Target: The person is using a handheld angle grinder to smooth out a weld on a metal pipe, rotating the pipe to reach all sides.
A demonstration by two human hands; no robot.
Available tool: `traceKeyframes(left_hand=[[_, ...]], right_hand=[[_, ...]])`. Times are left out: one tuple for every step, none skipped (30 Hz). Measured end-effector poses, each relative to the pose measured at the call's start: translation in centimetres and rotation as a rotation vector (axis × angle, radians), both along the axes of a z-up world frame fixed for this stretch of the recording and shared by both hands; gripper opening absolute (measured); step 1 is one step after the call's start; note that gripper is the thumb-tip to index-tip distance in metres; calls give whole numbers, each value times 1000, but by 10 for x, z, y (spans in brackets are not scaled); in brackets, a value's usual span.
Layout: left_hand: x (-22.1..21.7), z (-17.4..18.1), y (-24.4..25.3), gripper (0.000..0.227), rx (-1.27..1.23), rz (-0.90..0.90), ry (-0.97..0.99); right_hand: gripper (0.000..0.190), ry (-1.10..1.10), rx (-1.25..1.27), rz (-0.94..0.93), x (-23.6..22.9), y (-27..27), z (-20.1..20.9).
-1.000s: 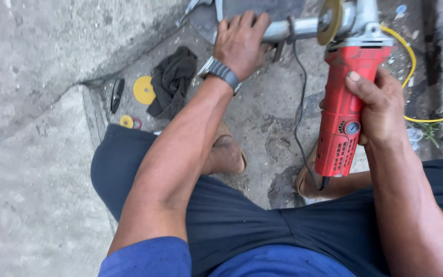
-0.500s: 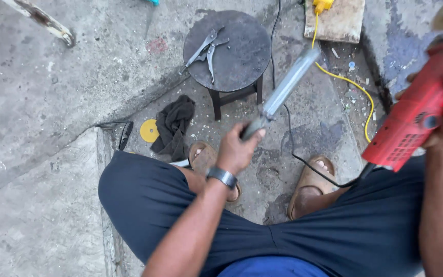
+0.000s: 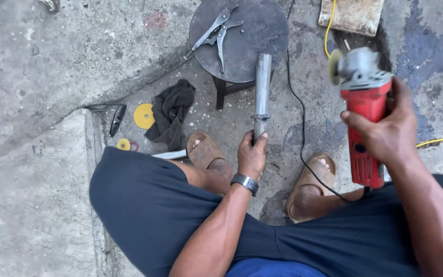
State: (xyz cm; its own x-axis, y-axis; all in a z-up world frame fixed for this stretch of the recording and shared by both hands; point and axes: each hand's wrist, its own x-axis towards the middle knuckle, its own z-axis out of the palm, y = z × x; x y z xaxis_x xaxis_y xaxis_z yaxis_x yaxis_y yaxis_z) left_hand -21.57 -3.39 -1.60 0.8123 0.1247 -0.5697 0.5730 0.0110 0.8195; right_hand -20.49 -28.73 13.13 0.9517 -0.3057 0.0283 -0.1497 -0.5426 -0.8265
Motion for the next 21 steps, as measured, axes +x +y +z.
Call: traceKeyframes(left_hand=[[4,4,-1,39,-5,5,4],[4,6,-1,41,-53,-3,9],[3,9,-1,43,-101,-10,14],[1,11,-2,43,-103,-7,22],[-1,14,-3,54,-77,-66,18],[-2,17,-4,66,-51,-125,11],[-3,12,-5,66,-52,-122,16],[-6,7,-8,63,-22,-132,-23],[-8,2,-10,60,8,-142,-61],[-9,1,-10,60,7,-136,-54],[-9,1,-9,63,35,-160,-35],[-9,0,-10,67,62,-186,-21],[-8,-3,-11,67,60,-184,-17],[-9,-5,-12,67,82,-178,-35],[-12,-7,-14,68,105,-172,-53],[-12,-10,-14,68,106,-172,-44],[-13,-12,-14,66,117,-171,-75],[-12,-14,-14,64,128,-170,-110],[-15,-16,-16,64,129,-170,-105],[-16,-19,-17,64,149,-166,-124],[-16,-22,-18,65,169,-161,-143]], right_hand=[[95,4,-5,5,7,4,3],[103,116,-114,-6,11,9,4],[112,228,-224,-16,14,14,4],[112,235,-226,-13,19,22,9],[114,310,-294,33,24,30,14],[116,382,-360,79,30,39,19],[116,387,-362,83,31,44,16],[116,431,-390,106,32,48,14],[117,475,-419,130,33,53,12],[117,481,-421,137,29,52,4],[118,457,-475,180,26,51,-4],[119,428,-529,220,23,50,-11],[119,430,-531,224,25,49,-16],[120,439,-568,232,24,47,-21],[121,448,-604,241,23,46,-27],[121,456,-602,246,26,45,-29],[122,376,-611,267,29,43,-32],[123,291,-619,286,33,42,-34],[123,296,-617,288,39,46,-23],[120,345,-607,274,49,52,-12],[117,394,-596,260,58,56,0]])
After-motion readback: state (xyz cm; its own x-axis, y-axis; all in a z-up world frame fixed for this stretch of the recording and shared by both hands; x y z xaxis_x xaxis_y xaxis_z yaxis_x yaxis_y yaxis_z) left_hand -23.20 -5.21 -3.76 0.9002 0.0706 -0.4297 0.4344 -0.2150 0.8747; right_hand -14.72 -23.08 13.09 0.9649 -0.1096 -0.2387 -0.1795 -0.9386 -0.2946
